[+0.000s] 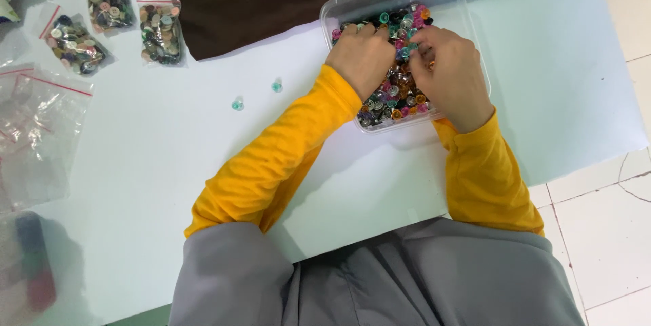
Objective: Sorting and bagging small colorful buttons from a plastic container into individual plastic bags.
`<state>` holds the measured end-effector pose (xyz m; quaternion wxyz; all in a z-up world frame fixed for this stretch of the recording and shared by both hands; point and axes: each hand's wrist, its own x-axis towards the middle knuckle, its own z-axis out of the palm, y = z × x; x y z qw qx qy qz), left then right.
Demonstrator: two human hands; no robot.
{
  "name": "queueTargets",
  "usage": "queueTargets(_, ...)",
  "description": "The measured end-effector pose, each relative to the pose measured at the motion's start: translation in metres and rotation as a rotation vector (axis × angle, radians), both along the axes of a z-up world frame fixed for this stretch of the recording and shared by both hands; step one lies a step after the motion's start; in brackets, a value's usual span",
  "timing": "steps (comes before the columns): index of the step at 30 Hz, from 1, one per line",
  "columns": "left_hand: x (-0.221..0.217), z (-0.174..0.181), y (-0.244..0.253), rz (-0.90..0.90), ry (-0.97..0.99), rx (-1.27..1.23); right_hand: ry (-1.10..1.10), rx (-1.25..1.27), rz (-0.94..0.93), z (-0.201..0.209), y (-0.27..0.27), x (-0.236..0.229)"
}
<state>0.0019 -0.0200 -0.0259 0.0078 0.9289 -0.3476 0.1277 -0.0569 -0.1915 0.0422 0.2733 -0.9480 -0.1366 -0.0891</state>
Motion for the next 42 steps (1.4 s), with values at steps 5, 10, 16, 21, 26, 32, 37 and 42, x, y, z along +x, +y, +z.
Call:
queueTargets(5,-0.001,0.006,0.000,-0.054,-0.022,-0.022,-0.045,0.038,0.033,-0.003,-0.003,0.002)
queueTargets(10,0.001,0.003,-0.003,-0.113,-0.003,-0.018,0.008,0.071,0.032,0.000,-0.001,0.001)
queueTargets(16,0.002,-0.002,-0.005,-0.019,0.053,-0.045,0.047,0.069,0.030,0.007,0.003,-0.001)
queueTargets(21,0.002,0.005,-0.003,0.002,0.115,-0.052,0.025,0.073,0.024,0.013,0.005,-0.002)
queueTargets(26,-0.007,0.049,0.015,-0.131,0.267,-0.428,0.133,0.155,-0.069,0.030,0.016,-0.009)
queueTargets(32,-0.029,0.079,0.041,-0.238,0.193,-1.042,-0.052,0.085,0.060,0.030,0.014,-0.008)
queueTargets(37,-0.075,0.093,0.100,-0.240,0.108,-1.152,-0.410,0.014,0.186,0.054,0.029,-0.018)
queueTargets(42,-0.117,0.069,0.208,-0.145,0.150,-0.946,-0.425,0.120,0.359,0.083,0.090,-0.045)
